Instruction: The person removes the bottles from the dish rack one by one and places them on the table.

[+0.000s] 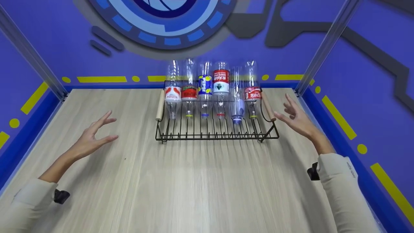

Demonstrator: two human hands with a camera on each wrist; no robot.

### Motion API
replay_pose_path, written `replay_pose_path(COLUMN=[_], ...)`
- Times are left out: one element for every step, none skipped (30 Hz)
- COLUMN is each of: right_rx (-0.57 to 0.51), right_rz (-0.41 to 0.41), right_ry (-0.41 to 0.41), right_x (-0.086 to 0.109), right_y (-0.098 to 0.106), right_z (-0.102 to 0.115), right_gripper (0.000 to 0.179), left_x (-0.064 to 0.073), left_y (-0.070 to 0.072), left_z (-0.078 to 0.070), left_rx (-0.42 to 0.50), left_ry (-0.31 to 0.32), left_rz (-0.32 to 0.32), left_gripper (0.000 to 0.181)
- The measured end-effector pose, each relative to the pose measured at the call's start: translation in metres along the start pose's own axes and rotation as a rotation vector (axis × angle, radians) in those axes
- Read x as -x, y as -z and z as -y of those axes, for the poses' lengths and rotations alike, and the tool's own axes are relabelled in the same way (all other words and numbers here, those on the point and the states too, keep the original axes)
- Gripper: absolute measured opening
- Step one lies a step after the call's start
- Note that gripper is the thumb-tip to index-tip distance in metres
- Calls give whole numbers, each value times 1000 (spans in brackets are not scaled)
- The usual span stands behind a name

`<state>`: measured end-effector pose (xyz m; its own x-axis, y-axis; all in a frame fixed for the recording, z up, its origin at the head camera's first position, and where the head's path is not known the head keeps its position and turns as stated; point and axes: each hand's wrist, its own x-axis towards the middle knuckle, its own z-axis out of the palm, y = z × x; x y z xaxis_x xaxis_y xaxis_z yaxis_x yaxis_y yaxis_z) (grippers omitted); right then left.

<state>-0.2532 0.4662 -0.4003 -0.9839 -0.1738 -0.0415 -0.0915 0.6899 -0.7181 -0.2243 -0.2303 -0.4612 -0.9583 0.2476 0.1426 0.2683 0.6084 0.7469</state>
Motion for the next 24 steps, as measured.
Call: replay_pose_path(right_rx=[7, 12, 8, -5, -21, -34, -46, -66, -82, -91, -102, -116, -123, -138, -141, -147, -149, -147, -148, -152, -152, -158, -159, -163], right_rz=[-4, -10, -17, -24, -29, -35, -40, -47, -52, -54, -56, -57, -52, -54, -51, -54, -55, -53, -55, -56, -54, -52, -48, -47], right_ry=[2, 4, 4, 11, 19, 30, 44, 53, 66, 83, 92, 102, 115, 110, 114, 107, 105, 107, 101, 95, 100, 102, 108, 108], right_x=[-1, -2, -2, -3, -4, -4, -5, -5, -6, -6, -6, -6, -5, -6, -6, -6, -6, -7, -8, -10, -12, -13, -14, -15], right_y=[-1, -2, -3, -4, -5, -6, -7, -8, -9, -8, -8, -8, -8, -8, -9, -9, -9, -10, -10, -10, -11, -11, -11, -10], right_z=[0, 0, 1, 1, 1, 1, 1, 1, 1, 0, 0, 0, 0, 0, -1, 0, 0, 0, 1, 1, 2, 2, 3, 4], right_gripper=[83, 81, 80, 79, 79, 78, 78, 77, 76, 75, 75, 74, 73, 72, 71, 70, 69, 68, 67, 67, 67, 67, 67, 67], left_x=[-1, -2, -4, -5, -6, -7, -9, -10, -11, -12, -13, -14, -15, -15, -16, -17, -18, -19, -20, -21, -23, -24, -26, -27], left_y=[-1, -2, -3, -5, -6, -7, -8, -9, -10, -11, -13, -14, -15, -16, -17, -18, -19, -21, -22, -23, -24, -26, -27, -29], left_z=[0, 0, 1, 1, 1, 1, 2, 2, 2, 1, 1, 1, 0, 0, -1, -1, -2, -2, -3, -4, -5, -7, -8, -10], left_rx=[6, 11, 18, 29, 41, 53, 65, 75, 86, 98, 108, 117, 126, 134, 144, 154, 166, 179, 191, 201, 211, 219, 227, 232], left_ry=[-2, -2, -2, -1, 2, 3, 4, 7, 10, 12, 13, 15, 14, 15, 17, 17, 16, 13, 7, 3, -6, -13, -21, -28], left_rz=[2, 4, 8, 12, 16, 21, 26, 32, 37, 39, 41, 43, 47, 53, 59, 65, 73, 79, 84, 84, 84, 83, 83, 82], left_gripper=[89, 88, 87, 86, 85, 84, 83, 82, 81, 79, 76, 73, 71, 68, 66, 65, 64, 64, 64, 64, 65, 66, 66, 67])
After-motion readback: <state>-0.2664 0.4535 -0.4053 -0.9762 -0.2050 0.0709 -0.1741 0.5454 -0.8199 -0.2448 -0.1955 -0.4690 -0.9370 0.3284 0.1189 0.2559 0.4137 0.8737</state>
